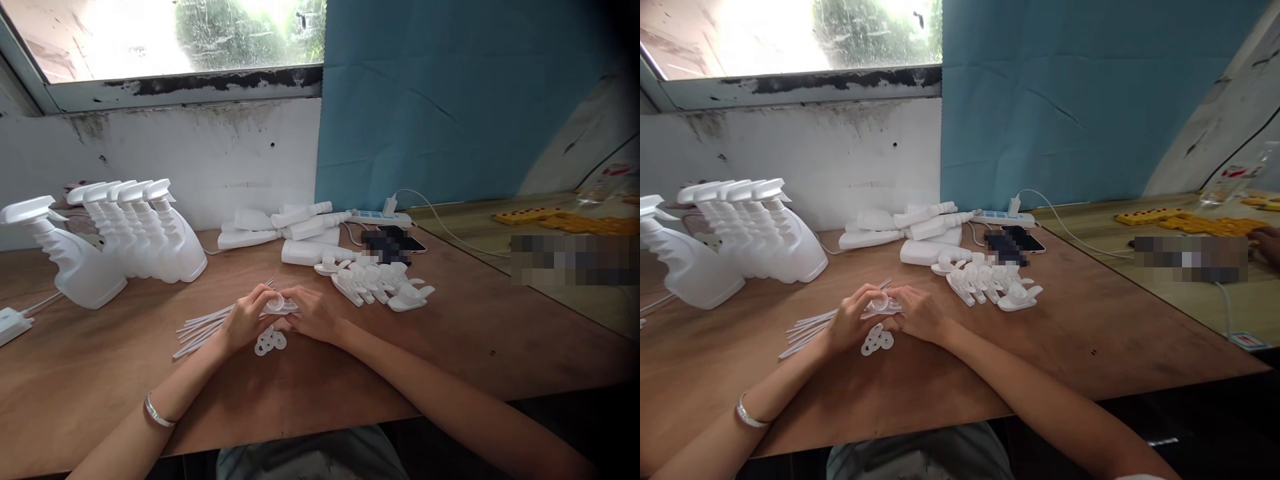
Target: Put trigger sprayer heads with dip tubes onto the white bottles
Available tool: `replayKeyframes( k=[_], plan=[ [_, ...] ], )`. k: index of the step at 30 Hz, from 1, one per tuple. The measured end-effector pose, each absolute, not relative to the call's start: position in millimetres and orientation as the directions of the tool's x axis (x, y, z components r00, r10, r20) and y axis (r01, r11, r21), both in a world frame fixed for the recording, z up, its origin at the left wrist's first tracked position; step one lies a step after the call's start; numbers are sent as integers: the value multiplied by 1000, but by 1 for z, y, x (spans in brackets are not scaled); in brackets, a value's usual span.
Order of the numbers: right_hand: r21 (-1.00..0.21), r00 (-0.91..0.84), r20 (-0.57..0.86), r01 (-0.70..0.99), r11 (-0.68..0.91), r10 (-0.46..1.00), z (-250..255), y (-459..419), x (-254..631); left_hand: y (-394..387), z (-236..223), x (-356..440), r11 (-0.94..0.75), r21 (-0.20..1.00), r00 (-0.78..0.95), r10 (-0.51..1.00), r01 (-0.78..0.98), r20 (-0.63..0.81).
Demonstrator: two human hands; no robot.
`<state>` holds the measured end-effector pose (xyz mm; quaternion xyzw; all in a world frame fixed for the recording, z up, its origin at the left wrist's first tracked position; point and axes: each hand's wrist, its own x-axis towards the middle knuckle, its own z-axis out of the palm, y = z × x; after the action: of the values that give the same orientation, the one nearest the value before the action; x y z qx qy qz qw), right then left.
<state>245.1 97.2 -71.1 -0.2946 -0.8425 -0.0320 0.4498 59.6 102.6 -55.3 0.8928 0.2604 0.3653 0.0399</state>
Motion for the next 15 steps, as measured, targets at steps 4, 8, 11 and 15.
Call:
replayKeyframes(
  k=[4, 8, 11, 15],
  plan=[
    [-246, -433, 752, 516, 821, 497, -72, 97, 246, 103, -55, 60, -854, 282, 600, 510, 437, 616],
    [-256, -435, 745, 514, 819, 506, -71, 97, 246, 102, -54, 61, -857, 270, 600, 503, 438, 622],
    [-257, -436, 741, 520, 815, 512, -70, 96, 246, 103, -56, 61, -852, 274, 578, 508, 447, 639],
    [-256, -422, 744, 536, 804, 518, -68, 95, 246, 102, -60, 61, -824, 282, 516, 537, 491, 668]
  ],
)
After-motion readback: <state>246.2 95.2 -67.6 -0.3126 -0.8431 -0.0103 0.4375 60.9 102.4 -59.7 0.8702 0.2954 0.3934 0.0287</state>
